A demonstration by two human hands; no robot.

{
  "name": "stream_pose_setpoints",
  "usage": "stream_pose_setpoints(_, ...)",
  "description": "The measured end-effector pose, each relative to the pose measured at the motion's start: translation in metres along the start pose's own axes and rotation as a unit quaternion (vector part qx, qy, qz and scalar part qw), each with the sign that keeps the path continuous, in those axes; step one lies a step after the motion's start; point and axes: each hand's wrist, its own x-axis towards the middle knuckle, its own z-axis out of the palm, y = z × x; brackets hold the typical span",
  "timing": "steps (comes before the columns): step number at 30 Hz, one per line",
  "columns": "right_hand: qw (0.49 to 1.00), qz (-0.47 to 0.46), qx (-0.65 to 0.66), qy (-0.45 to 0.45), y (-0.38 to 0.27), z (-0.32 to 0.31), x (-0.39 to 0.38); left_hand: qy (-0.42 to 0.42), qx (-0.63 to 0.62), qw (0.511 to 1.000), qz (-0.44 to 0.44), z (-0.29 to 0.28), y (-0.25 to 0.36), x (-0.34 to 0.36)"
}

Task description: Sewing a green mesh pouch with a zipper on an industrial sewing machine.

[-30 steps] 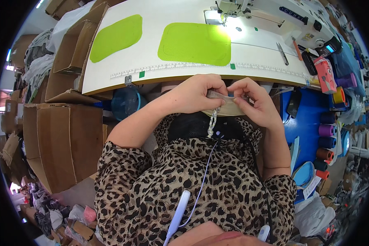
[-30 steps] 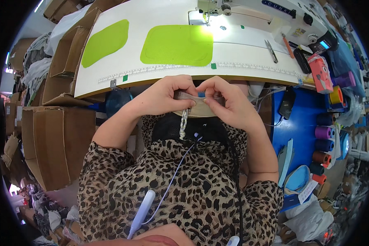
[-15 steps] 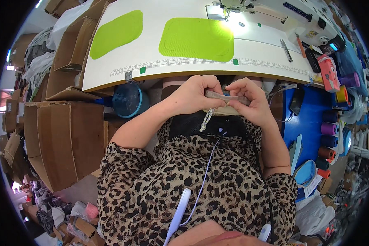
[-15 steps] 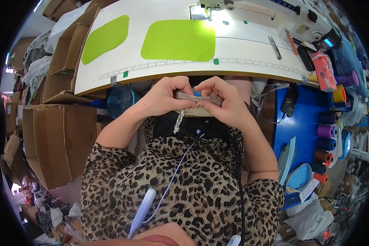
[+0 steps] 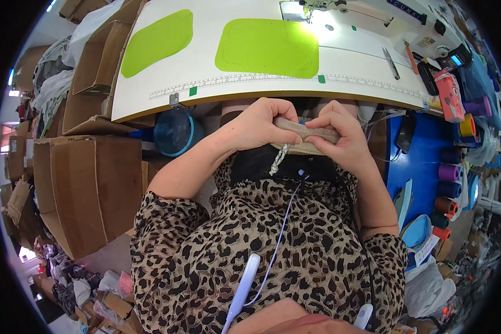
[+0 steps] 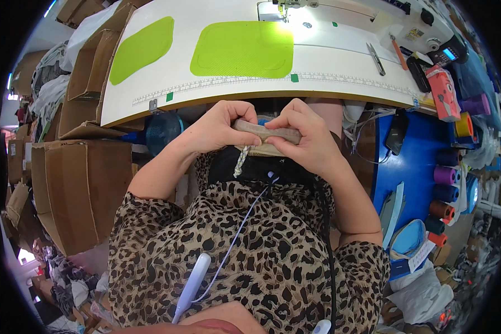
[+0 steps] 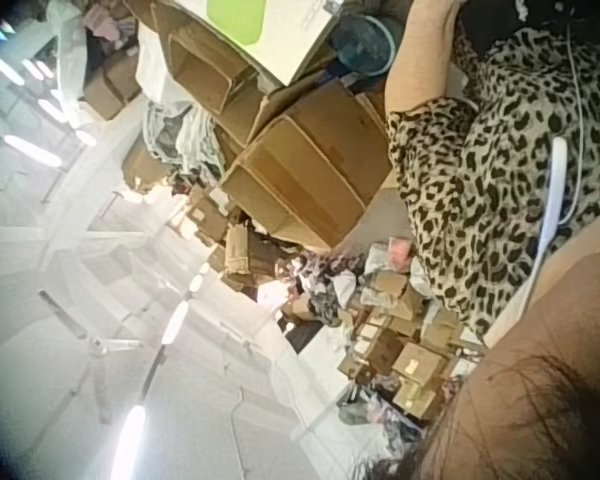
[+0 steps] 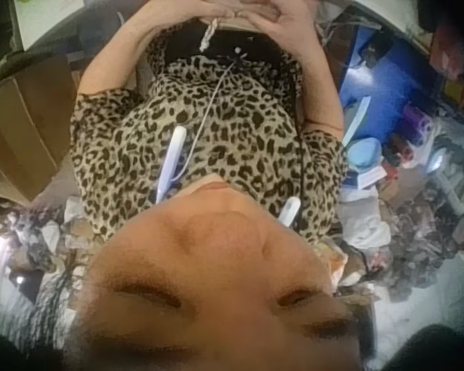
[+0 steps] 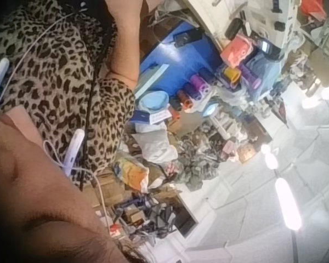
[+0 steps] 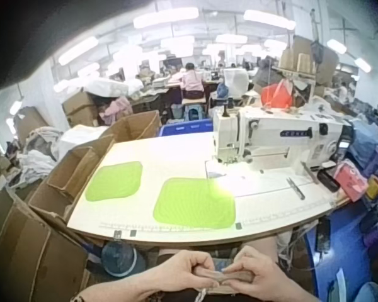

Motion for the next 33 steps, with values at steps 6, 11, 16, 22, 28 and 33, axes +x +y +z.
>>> stream_pose_setpoints(6, 1.000, 0.000, -0.030, -0.002, -0.003, -0.001, -0.005, 0.013, 0.068, 0.998, 0.008, -0.001, 0.002, -0.004)
stream_pose_setpoints(11, 0.999, -0.015, -0.045, -0.002, -0.003, 0.002, -0.006, 0.085, 0.155, 0.981, 0.083, 0.004, 0.011, -0.014)
stream_pose_setpoints(16, 0.999, -0.015, -0.052, -0.008, -0.005, 0.003, -0.007, 0.069, 0.291, 0.942, 0.151, -0.001, 0.009, -0.016)
stream_pose_setpoints(22, 0.998, -0.006, -0.065, -0.012, -0.003, 0.003, -0.008, 0.083, 0.301, 0.933, 0.179, -0.002, 0.004, -0.013)
stream_pose_setpoints(28, 0.987, -0.090, -0.136, -0.005, -0.008, -0.003, -0.003, 0.054, 0.372, 0.904, 0.203, 0.000, 0.013, -0.016)
stream_pose_setpoints(33, 0.992, -0.027, -0.123, -0.027, -0.012, -0.001, -0.007, 0.043, 0.400, 0.899, 0.172, 0.006, 0.018, -0.019)
